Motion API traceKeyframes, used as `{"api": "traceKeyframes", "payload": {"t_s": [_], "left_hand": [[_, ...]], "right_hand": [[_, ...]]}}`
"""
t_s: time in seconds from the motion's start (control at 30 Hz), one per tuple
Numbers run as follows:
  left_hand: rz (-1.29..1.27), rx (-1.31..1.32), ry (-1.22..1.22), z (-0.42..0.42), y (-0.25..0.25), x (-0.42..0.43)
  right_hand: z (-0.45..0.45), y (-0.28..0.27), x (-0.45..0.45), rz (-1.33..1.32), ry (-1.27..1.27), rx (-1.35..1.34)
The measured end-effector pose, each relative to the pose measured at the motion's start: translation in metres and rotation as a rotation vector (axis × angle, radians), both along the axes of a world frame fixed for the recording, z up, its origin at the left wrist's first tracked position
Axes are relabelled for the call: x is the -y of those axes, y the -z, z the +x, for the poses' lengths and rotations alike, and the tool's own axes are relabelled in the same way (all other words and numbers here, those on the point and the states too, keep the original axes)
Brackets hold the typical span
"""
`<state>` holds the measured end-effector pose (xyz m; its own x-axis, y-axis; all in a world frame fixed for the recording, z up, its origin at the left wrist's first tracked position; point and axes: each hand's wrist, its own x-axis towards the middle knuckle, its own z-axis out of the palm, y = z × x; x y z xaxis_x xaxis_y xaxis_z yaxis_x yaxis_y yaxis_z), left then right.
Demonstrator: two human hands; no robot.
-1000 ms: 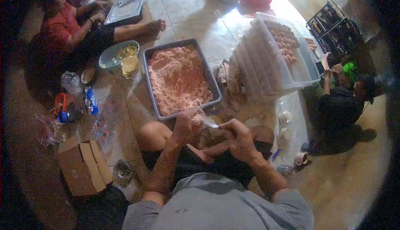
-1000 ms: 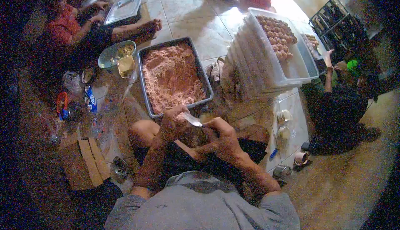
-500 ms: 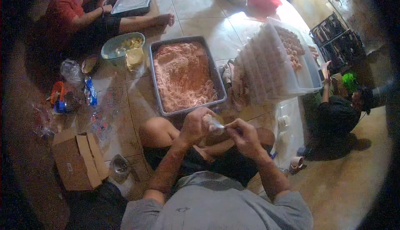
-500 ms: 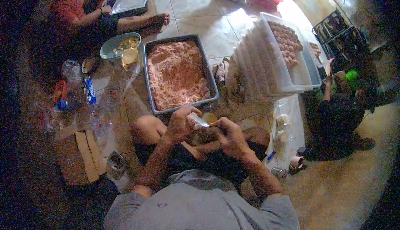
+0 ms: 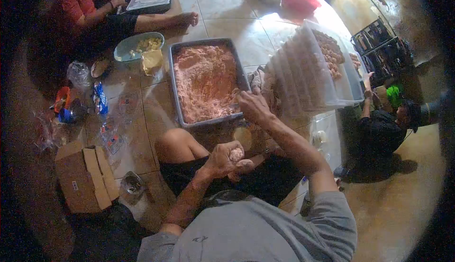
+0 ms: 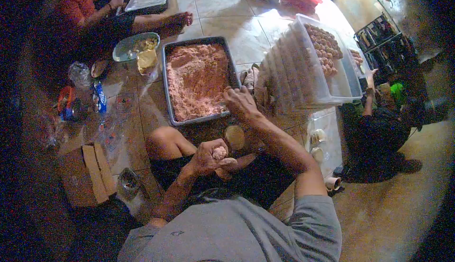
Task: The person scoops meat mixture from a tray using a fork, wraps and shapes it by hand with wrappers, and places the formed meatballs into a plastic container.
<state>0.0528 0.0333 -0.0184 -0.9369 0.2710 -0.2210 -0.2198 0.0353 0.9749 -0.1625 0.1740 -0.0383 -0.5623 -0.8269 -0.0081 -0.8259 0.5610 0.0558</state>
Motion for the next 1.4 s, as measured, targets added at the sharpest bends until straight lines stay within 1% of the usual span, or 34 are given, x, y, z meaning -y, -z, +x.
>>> {"api": "traceKeyframes", "payload": {"t_s": [0.03,0.07,0.1,0.2,0.23,0.27,0.3,0.37,0.4,0.43,0.5,0.53,0.57,0.63,0.67,0.7,0.73,0.77,0.8,0.83,0.87,0.9,0.97,1.0,1.03,1.1,1.13,1.17,1.2,1.23,1.27,1.3,1.37,1.4], "left_hand": [[-0.072,-0.075,-0.035,-0.002,0.000,0.001],[-0.144,-0.151,-0.068,-0.003,0.000,0.003],[-0.146,-0.151,-0.067,-0.003,0.002,0.003],[-0.131,-0.195,-0.118,-0.004,0.004,0.008],[-0.081,-0.239,-0.073,-0.004,-0.004,0.014],[-0.030,-0.284,-0.028,-0.006,-0.008,0.018],[-0.033,-0.287,-0.028,-0.007,-0.004,0.019],[0.106,-0.326,-0.148,-0.012,0.007,0.019],[0.323,-0.155,-0.185,-0.014,-0.010,0.019],[0.321,-0.157,-0.185,-0.021,-0.007,0.017],[0.132,-0.366,-0.398,-0.037,0.000,0.015],[0.148,-0.240,-0.392,-0.042,-0.004,0.015],[0.147,-0.242,-0.394,-0.047,-0.004,0.016],[0.089,-0.314,-0.422,-0.054,-0.005,0.017],[0.069,-0.336,-0.430,-0.057,-0.005,0.017],[-0.025,-0.412,-0.448,-0.059,-0.007,0.015],[-0.121,-0.492,-0.469,-0.063,-0.011,0.015],[-0.219,-0.572,-0.492,-0.064,-0.014,0.016],[-0.223,-0.564,-0.492,-0.058,-0.021,0.018],[-0.051,-0.437,-0.415,-0.050,-0.032,0.022],[0.119,-0.316,-0.335,-0.047,-0.037,0.025],[0.119,-0.312,-0.332,-0.048,-0.032,0.022],[-0.054,-0.436,-0.396,-0.057,-0.008,0.015],[-0.180,-0.384,-0.335,-0.061,-0.006,0.019],[-0.172,-0.382,-0.332,-0.059,-0.003,0.020],[-0.101,-0.398,-0.339,-0.060,-0.003,0.020],[-0.069,-0.402,-0.327,-0.059,-0.006,0.019],[-0.037,-0.405,-0.314,-0.059,-0.009,0.018],[-0.056,-0.443,-0.348,-0.060,-0.017,0.017],[-0.078,-0.481,-0.382,-0.061,-0.029,0.014],[-0.226,-0.474,-0.291,-0.055,-0.055,0.013],[-0.229,-0.491,-0.297,-0.054,-0.056,0.012],[-0.115,-0.644,-0.311,-0.044,-0.055,0.020],[-0.117,-0.648,-0.324,-0.049,-0.030,0.020]], "right_hand": [[-0.006,0.019,0.003,-0.003,-0.002,0.001],[-0.017,0.058,0.002,-0.176,-0.112,0.149],[-0.014,0.058,0.006,-0.189,-0.155,0.237],[-0.007,-0.005,0.016,-0.191,-0.134,0.534],[-0.007,-0.021,0.013,-0.235,-0.119,0.575],[-0.006,-0.028,0.008,-0.331,-0.111,0.548],[-0.003,-0.038,0.003,-0.333,-0.113,0.545],[0.007,-0.064,-0.007,-0.459,0.031,0.606],[0.016,-0.072,-0.012,-0.527,0.113,0.631],[0.026,-0.085,-0.017,-0.530,0.111,0.629],[0.048,-0.113,-0.024,-0.661,0.270,0.778],[0.059,-0.123,-0.027,-0.662,0.265,0.776],[0.071,-0.131,-0.030,-0.693,0.284,0.746],[0.087,-0.136,-0.034,-0.724,0.305,0.718],[0.095,-0.134,-0.035,-0.685,0.197,0.600],[0.102,-0.134,-0.037,-0.644,0.092,0.482],[0.106,-0.141,-0.045,-0.543,0.173,0.483],[0.107,-0.152,-0.053,-0.545,0.169,0.485],[0.111,-0.166,-0.060,-0.562,0.239,0.489],[0.116,-0.174,-0.064,-0.577,0.310,0.492],[0.120,-0.176,-0.065,-0.633,0.323,0.457],[0.122,-0.174,-0.062,-0.633,0.328,0.459],[0.128,-0.164,-0.048,-0.650,0.215,0.426],[0.130,-0.159,-0.043,-0.578,0.148,0.385],[0.135,-0.162,-0.047,-0.571,0.154,0.383],[0.136,-0.174,-0.053,-0.574,0.334,0.498],[0.137,-0.168,-0.053,-0.562,0.346,0.491],[0.136,-0.157,-0.049,-0.595,0.292,0.441],[0.138,-0.151,-0.047,-0.624,0.247,0.389],[0.139,-0.152,-0.044,-0.656,0.205,0.423],[0.144,-0.156,-0.052,-0.659,0.258,0.431],[0.143,-0.161,-0.057,-0.666,0.284,0.441],[0.145,-0.175,-0.060,-0.714,0.299,0.412],[0.147,-0.177,-0.058,-0.751,0.328,0.383]]}}
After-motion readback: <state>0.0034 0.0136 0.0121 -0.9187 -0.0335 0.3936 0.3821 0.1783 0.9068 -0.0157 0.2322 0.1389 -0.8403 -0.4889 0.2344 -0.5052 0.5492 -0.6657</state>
